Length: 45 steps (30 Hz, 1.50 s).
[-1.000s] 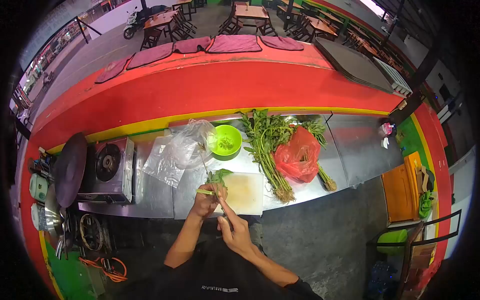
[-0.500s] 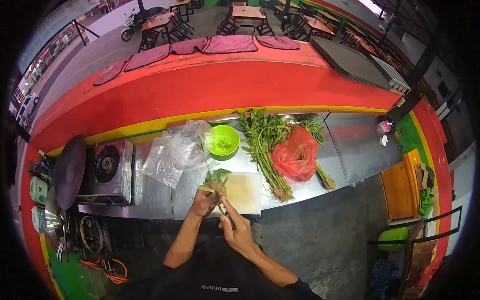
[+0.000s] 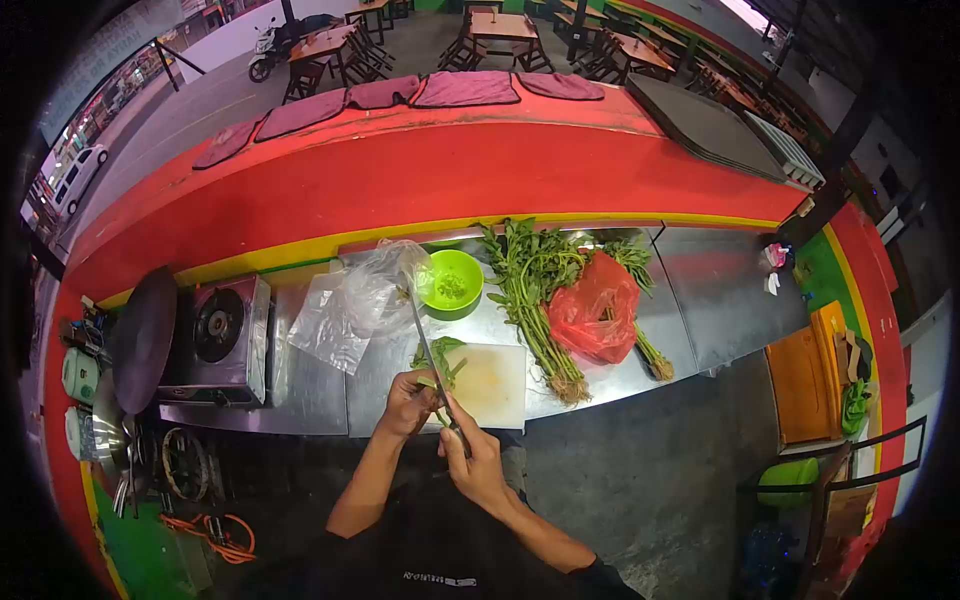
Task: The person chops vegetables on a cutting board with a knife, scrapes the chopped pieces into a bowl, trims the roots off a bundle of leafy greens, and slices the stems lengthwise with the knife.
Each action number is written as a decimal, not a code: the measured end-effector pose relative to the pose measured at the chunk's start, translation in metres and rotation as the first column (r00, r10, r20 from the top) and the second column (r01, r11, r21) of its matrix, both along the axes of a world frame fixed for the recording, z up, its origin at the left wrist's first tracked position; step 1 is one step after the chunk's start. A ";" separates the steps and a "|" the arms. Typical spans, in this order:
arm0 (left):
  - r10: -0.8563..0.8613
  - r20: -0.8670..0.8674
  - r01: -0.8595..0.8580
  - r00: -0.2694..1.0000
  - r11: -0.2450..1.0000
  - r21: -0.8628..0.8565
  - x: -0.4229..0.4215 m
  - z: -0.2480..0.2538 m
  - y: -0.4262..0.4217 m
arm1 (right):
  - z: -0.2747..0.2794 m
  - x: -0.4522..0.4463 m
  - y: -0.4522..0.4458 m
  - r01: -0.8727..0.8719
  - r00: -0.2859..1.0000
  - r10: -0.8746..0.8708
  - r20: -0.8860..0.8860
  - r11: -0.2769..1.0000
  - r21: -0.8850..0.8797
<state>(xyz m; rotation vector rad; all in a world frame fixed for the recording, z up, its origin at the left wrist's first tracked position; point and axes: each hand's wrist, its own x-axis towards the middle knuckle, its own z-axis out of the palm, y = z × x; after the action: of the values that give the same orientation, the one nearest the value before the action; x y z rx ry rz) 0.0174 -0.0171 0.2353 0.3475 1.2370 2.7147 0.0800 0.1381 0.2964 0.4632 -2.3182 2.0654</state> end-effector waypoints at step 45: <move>0.026 -0.060 -0.033 0.998 0.991 -0.129 0.013 0.019 -0.014 | 0.010 0.001 -0.006 -0.060 0.996 0.061 0.059 0.998 -0.018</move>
<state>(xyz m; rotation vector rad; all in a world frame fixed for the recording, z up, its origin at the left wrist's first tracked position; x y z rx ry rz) 0.0303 -0.0306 0.2538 0.3979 1.4365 2.6486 0.0813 0.1318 0.3065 0.4831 -2.3464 2.1526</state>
